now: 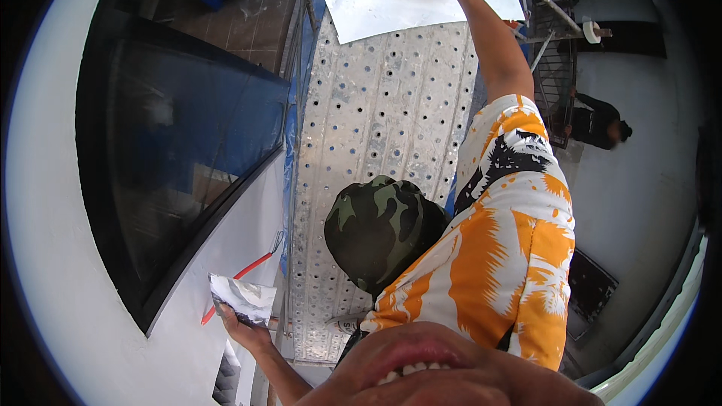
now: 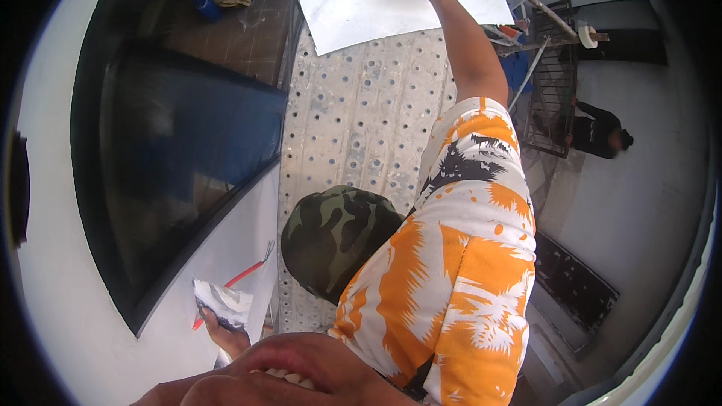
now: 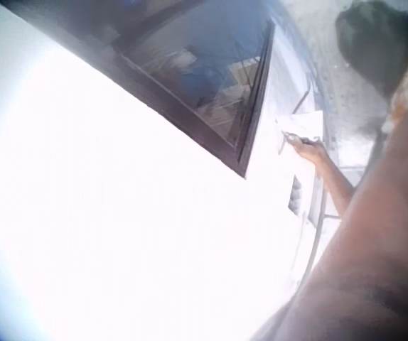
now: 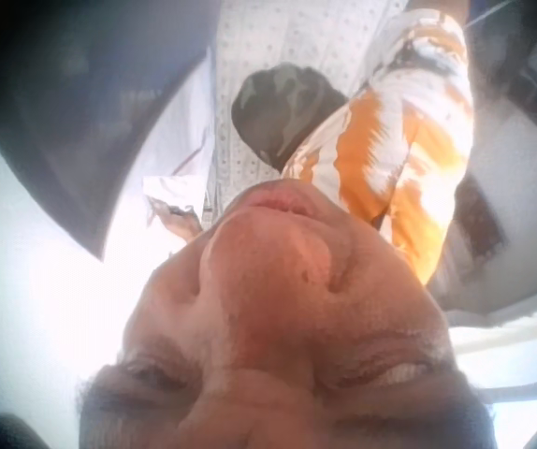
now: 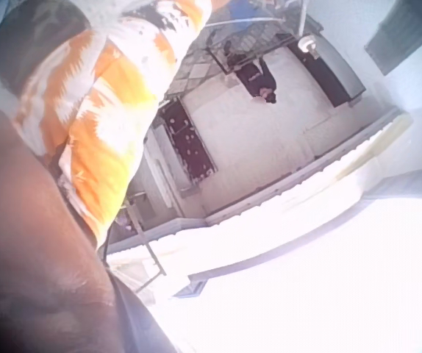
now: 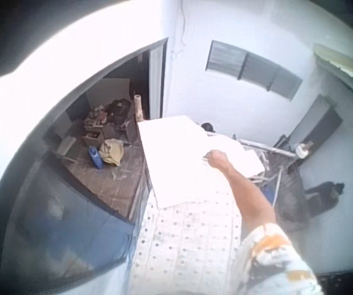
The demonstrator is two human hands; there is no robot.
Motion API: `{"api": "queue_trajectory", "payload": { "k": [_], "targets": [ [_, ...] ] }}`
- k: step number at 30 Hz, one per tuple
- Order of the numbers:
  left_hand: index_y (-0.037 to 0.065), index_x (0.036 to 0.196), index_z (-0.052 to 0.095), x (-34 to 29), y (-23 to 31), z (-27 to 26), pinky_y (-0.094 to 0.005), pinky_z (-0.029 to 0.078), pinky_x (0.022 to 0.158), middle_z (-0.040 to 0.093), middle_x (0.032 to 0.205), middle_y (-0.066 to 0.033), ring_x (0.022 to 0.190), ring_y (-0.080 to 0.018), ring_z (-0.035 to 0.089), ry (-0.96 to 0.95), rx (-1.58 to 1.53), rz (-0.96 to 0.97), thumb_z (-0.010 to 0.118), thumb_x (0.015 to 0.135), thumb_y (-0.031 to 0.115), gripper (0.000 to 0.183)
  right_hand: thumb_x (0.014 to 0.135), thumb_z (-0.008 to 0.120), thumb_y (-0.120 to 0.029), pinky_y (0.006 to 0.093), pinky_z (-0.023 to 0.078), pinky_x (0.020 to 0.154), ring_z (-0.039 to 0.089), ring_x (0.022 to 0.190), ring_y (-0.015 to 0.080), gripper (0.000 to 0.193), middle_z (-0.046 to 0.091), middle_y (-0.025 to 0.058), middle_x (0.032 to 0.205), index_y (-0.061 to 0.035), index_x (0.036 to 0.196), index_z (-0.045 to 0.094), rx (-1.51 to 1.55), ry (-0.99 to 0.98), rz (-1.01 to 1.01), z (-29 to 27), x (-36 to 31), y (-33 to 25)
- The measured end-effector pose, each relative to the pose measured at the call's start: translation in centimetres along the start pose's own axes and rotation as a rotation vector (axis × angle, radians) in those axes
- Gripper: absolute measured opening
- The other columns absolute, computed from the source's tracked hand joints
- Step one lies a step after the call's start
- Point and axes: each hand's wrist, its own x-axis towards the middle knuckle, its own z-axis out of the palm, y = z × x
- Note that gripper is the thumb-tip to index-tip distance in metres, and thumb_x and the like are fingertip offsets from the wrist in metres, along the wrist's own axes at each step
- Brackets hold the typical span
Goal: The person applies plaster to an exterior wall using a trowel and hawk. They repeatedly scoop plaster from the hawk and spread it onto the wall surface, working around a vent and along the wall edge.
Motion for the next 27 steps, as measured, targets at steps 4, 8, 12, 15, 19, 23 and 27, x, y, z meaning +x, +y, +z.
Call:
{"api": "queue_trajectory", "payload": {
  "k": [4, 8, 12, 15, 19, 23, 27],
  "targets": [
    [0.001, 0.144, 0.048, 2.9, -1.7, 4.1, -0.0431, 0.045, 0.107, 0.056, 0.139, -0.0102, 0.125, -0.0273, 0.056, -0.026, -0.044, 0.033, 0.058, 0.102, 0.029, 0.052, 0.089, 0.054, -0.020, 0.0464, 0.054, 0.092, 0.071, 0.104, 0.0328, 0.038, 0.073, 0.0159, 0.112, -0.0215, 0.123, 0.072, -0.043, 0.010, -0.178, 0.4, -4.4, -1.1],
    [0.002, 0.141, 0.050, 5.0, -2.9, 10.1, -0.0455, 0.045, 0.108, 0.058, 0.138, -0.0100, 0.127, -0.0283, 0.056, -0.051, -0.182, 0.041, 0.053, 0.103, 0.027, 0.046, 0.090, 0.071, -0.021, 0.0380, 0.054, 0.083, 0.072, 0.093, 0.0248, 0.033, 0.076, 0.0132, 0.103, -0.0095, 0.120, 0.073, 0.671, 0.206, 0.021, -0.6, -9.4, -1.5],
    [0.003, 0.146, 0.046, 5.9, -4.4, 18.2, -0.0475, 0.041, 0.112, 0.054, 0.145, -0.0123, 0.132, -0.0304, 0.053, -0.220, -0.363, -0.063, 0.042, 0.107, 0.022, 0.044, 0.093, 0.068, -0.004, 0.0284, 0.051, 0.082, 0.062, 0.086, 0.0108, 0.020, 0.072, 0.0022, 0.099, 0.0000, 0.112, 0.072, 1.593, 0.112, 0.048, -3.7, -17.3, -4.7],
    [0.002, 0.144, 0.048, 6.0, -5.6, 24.1, -0.0481, 0.041, 0.112, 0.055, 0.144, -0.0118, 0.131, -0.0313, 0.054, -0.339, -0.483, -0.139, 0.043, 0.106, 0.022, 0.043, 0.094, 0.067, 0.000, 0.0301, 0.051, 0.088, 0.065, 0.094, 0.0128, 0.022, 0.072, 0.0051, 0.108, 0.0015, 0.116, 0.069, 1.808, 0.029, -0.171, -6.8, -25.2, -11.2],
    [0.001, 0.138, 0.052, 5.6, -5.6, 28.7, -0.0483, 0.046, 0.106, 0.060, 0.135, -0.0145, 0.122, -0.0323, 0.060, -0.340, -0.485, -0.170, 0.048, 0.104, 0.021, 0.040, 0.093, 0.061, 0.010, 0.0324, 0.050, 0.099, 0.064, 0.111, 0.0181, 0.041, 0.070, 0.0099, 0.122, -0.0040, 0.131, 0.065, 1.790, -0.074, -0.607, -9.7, -34.4, -20.2],
    [-0.001, 0.132, 0.054, 4.8, -3.9, 27.5, -0.0468, 0.051, 0.100, 0.064, 0.126, -0.0175, 0.114, -0.0321, 0.064, -0.358, -0.556, -0.127, 0.047, 0.104, 0.020, 0.036, 0.083, 0.065, 0.010, 0.0424, 0.043, 0.106, 0.062, 0.117, 0.0332, 0.048, 0.070, 0.0101, 0.126, -0.0126, 0.125, 0.071, 1.205, 0.012, -1.281, -11.0, -36.8, -25.8],
    [0.000, 0.134, 0.053, 4.1, -3.0, 23.5, -0.0473, 0.051, 0.100, 0.063, 0.128, -0.0178, 0.115, -0.0330, 0.064, -0.364, -0.670, -0.090, 0.046, 0.103, 0.018, 0.037, 0.081, 0.067, 0.004, 0.0460, 0.043, 0.107, 0.060, 0.119, 0.0317, 0.046, 0.069, 0.0046, 0.127, -0.0176, 0.121, 0.074, 0.994, 0.049, -1.321, -11.3, -37.7, -27.5]
  ]
}}
